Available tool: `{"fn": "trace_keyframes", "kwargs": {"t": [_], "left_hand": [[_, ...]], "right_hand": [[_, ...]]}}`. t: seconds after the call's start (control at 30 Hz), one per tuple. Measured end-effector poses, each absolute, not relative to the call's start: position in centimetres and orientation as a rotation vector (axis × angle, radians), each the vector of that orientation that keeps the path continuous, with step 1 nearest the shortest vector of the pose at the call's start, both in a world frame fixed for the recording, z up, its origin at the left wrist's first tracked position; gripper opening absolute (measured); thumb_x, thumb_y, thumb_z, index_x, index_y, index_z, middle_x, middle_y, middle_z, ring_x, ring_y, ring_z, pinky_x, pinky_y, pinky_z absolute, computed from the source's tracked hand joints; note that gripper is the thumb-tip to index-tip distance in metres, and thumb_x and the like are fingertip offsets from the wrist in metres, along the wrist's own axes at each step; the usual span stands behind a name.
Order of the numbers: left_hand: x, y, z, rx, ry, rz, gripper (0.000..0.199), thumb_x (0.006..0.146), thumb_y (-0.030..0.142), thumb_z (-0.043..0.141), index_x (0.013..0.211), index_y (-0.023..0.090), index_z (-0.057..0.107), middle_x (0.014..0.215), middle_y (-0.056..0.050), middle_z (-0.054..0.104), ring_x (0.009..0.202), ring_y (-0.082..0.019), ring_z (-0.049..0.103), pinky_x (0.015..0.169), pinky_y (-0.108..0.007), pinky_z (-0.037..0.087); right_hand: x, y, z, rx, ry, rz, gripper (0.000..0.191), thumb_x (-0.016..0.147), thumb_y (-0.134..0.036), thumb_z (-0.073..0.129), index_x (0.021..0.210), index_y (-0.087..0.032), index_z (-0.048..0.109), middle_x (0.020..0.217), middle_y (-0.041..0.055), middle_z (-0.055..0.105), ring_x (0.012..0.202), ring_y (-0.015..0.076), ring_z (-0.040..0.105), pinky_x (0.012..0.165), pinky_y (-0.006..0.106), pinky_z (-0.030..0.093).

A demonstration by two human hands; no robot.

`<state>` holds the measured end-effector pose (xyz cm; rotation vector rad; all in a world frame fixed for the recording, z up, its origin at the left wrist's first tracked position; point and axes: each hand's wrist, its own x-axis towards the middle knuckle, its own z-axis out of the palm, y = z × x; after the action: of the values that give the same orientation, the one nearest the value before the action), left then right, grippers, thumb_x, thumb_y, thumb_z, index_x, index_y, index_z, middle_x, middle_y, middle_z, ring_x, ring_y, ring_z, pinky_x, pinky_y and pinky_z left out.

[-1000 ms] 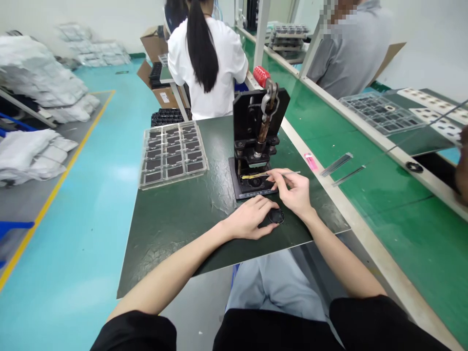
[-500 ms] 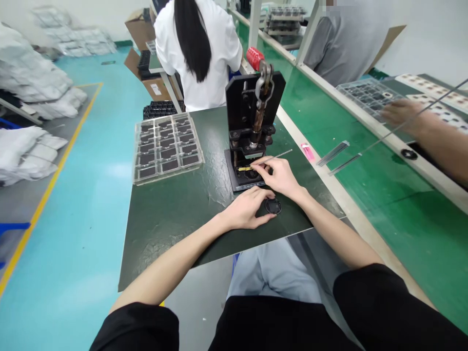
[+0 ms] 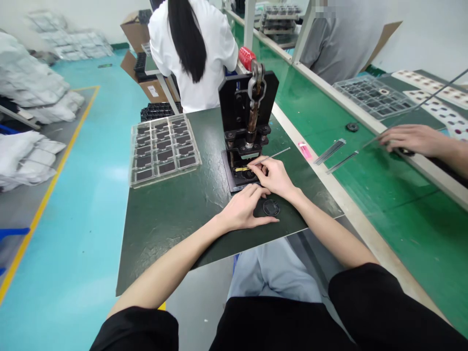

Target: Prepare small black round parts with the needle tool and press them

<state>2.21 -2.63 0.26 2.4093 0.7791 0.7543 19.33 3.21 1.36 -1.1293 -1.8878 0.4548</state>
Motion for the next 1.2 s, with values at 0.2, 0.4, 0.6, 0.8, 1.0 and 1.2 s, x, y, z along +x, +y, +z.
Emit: {"fn": "trace_keyframes", "kwargs": {"t": [0.2,0.4,0.6,0.8,1.0,1.2], "left_hand": [[2.0,-2.4,0.7,2.398,0.577,0.658,0.057,0.089,0.048,0.077,0.133,0.023,0.053,0.13,-0.011,0.068,0.12,-0.029,0.063,0.107,-0.046,0.052],[2.2,-2.7,0.7,2.432,0.854,0.719,0.064,0.081,0.066,0.078,0.123,0.022,0.057,0.107,-0.007,0.072,0.104,-0.028,0.067,0.091,-0.044,0.058],[2.2,-2.7,0.8,2.384,0.802,0.721,0.064,0.076,0.055,0.086,0.121,0.022,0.055,0.112,-0.005,0.073,0.105,-0.027,0.07,0.092,-0.042,0.059],[1.9,-2.3,0.2,2.307,0.777,0.713,0.053,0.079,0.047,0.086,0.116,0.022,0.057,0.109,-0.006,0.074,0.103,-0.025,0.072,0.093,-0.041,0.059],[1.9,-2.1,0.0,2.259,0.762,0.757,0.06,0.077,0.052,0.088,0.118,0.022,0.055,0.105,-0.006,0.075,0.103,-0.026,0.073,0.094,-0.04,0.058],[2.0,-2.2,-0.6,2.123,0.82,0.78,0.087,0.073,0.051,0.091,0.138,0.023,0.039,0.106,-0.005,0.076,0.104,-0.027,0.075,0.092,-0.04,0.058]], "right_hand": [[19.3,3.2,1.6,-1.143,-1.904,0.47,0.025,0.1,-0.034,0.061,0.085,-0.018,0.073,0.09,0.0075,0.076,0.064,0.0144,0.06,0.064,0.029,0.052],[19.3,3.4,1.5,-1.137,-1.886,0.481,0.029,0.1,-0.038,0.06,0.083,-0.018,0.071,0.088,0.0073,0.075,0.064,0.0146,0.06,0.064,0.03,0.052],[19.2,3.4,1.3,-1.143,-1.88,0.481,0.028,0.1,-0.037,0.061,0.081,-0.018,0.07,0.087,0.0075,0.074,0.064,0.015,0.06,0.063,0.03,0.052],[18.9,2.9,1.4,-1.121,-1.786,0.442,0.026,0.103,-0.037,0.055,0.088,-0.02,0.068,0.091,0.0077,0.074,0.079,0.0189,0.069,0.075,0.032,0.057],[21.5,-0.8,2.2,-1.145,-1.476,0.53,0.029,0.102,-0.047,0.06,0.09,-0.02,0.062,0.079,0.0035,0.067,0.07,0.0161,0.066,0.066,0.027,0.054],[23.3,-6.8,1.1,-1.268,-1.767,0.638,0.026,0.102,-0.036,0.058,0.083,-0.019,0.062,0.071,0.0014,0.064,0.054,0.0111,0.055,0.051,0.024,0.043]]}}
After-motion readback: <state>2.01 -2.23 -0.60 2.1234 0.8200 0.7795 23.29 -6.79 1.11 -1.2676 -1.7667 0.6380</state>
